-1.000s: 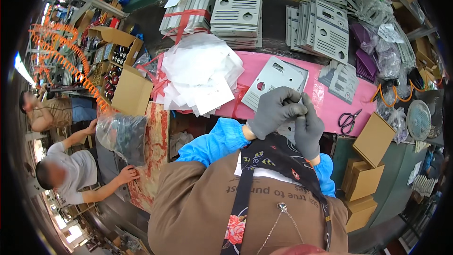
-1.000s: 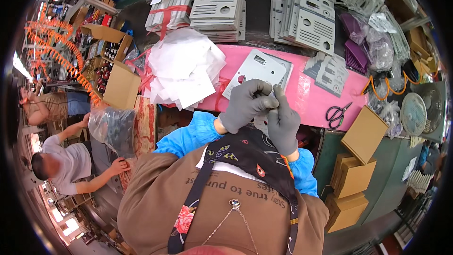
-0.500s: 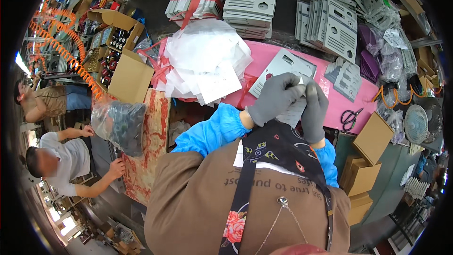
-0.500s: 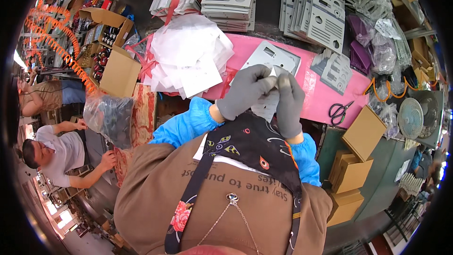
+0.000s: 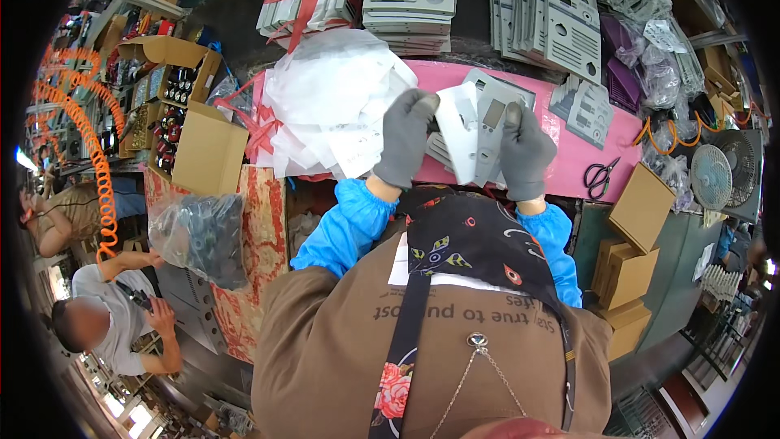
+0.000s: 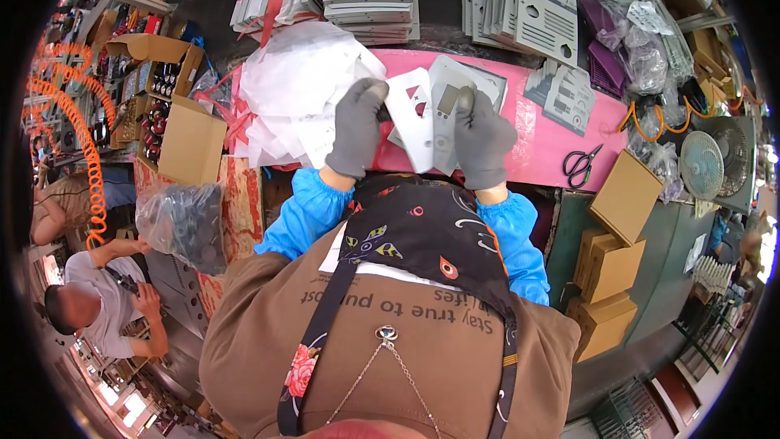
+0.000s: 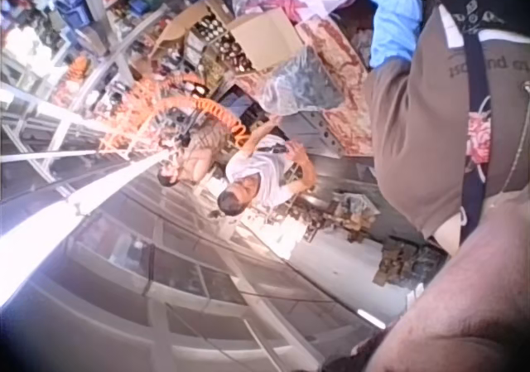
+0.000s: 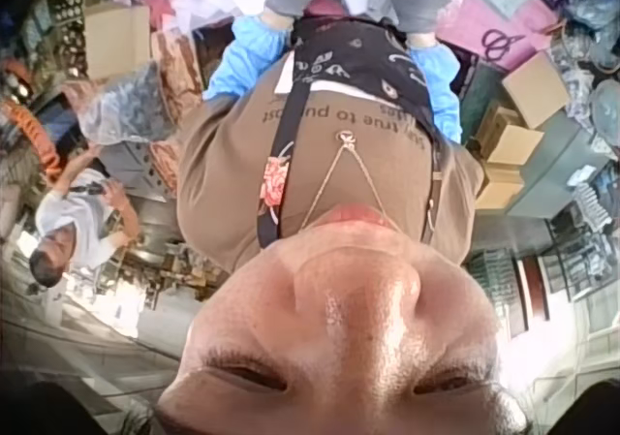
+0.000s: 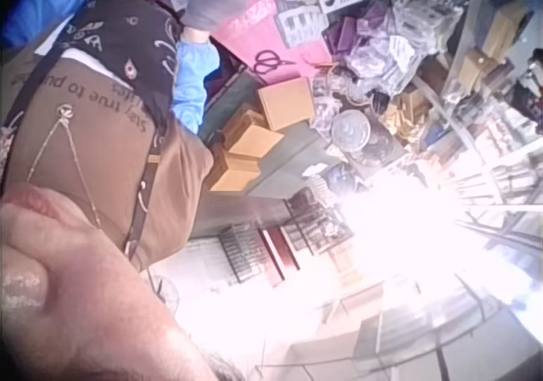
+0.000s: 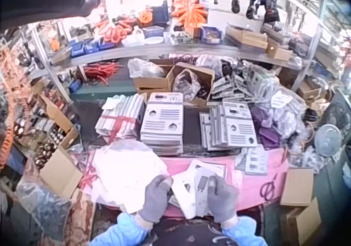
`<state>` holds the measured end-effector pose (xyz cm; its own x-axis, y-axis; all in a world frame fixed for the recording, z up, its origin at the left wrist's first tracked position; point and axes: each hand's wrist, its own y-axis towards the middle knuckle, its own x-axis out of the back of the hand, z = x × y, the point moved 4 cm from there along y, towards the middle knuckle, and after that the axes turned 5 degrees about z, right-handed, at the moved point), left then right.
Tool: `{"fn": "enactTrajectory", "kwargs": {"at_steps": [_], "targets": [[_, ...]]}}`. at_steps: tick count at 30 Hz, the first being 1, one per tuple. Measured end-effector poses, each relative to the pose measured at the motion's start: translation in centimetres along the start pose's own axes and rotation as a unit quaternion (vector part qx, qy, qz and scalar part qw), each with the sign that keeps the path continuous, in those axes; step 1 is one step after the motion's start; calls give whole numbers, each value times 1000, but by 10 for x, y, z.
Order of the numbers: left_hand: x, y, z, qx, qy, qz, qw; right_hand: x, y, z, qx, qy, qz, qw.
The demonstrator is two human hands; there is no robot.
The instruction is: The person repeatedly picks up gray plastic electronic component housings, places them into clear plastic bags, and stacks the packaged units on a pink work surface. The person handles the items one at a time, using both hands to open the bags and insert the components.
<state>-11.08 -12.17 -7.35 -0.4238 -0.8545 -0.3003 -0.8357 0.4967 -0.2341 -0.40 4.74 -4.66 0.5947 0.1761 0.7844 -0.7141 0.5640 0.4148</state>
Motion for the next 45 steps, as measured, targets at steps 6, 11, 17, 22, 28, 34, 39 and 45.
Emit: {"fn": "enactTrajectory", "kwargs": {"at_steps": [6, 11, 17, 22, 28, 34, 39, 45], "targets": [[82, 39, -14, -95, 121, -135, 979, -6, 2, -25, -49, -63, 66, 995], [189, 70, -8, -102, 510, -303, 799, 9, -2, -60, -118, -63, 38, 990], [183, 65, -48, -80, 698, -435, 563, 28, -14, -50, -78, -47, 28, 995], [63, 21, -54, -129, 486, -113, 857, 39, -18, -7, 154, -93, 19, 984], [-33, -18, -24, 236, 218, 241, 916, 57, -27, 21, 368, -59, 0, 928], [-52, -7, -21, 204, 208, 266, 919, 50, -32, 11, 402, -62, 34, 913], [-57, 11, 4, 194, 179, 255, 930, 56, -14, -10, 274, 87, 155, 945], [-41, 35, 21, 236, 149, 208, 938, 43, -53, -80, -349, 434, 44, 829]]}}
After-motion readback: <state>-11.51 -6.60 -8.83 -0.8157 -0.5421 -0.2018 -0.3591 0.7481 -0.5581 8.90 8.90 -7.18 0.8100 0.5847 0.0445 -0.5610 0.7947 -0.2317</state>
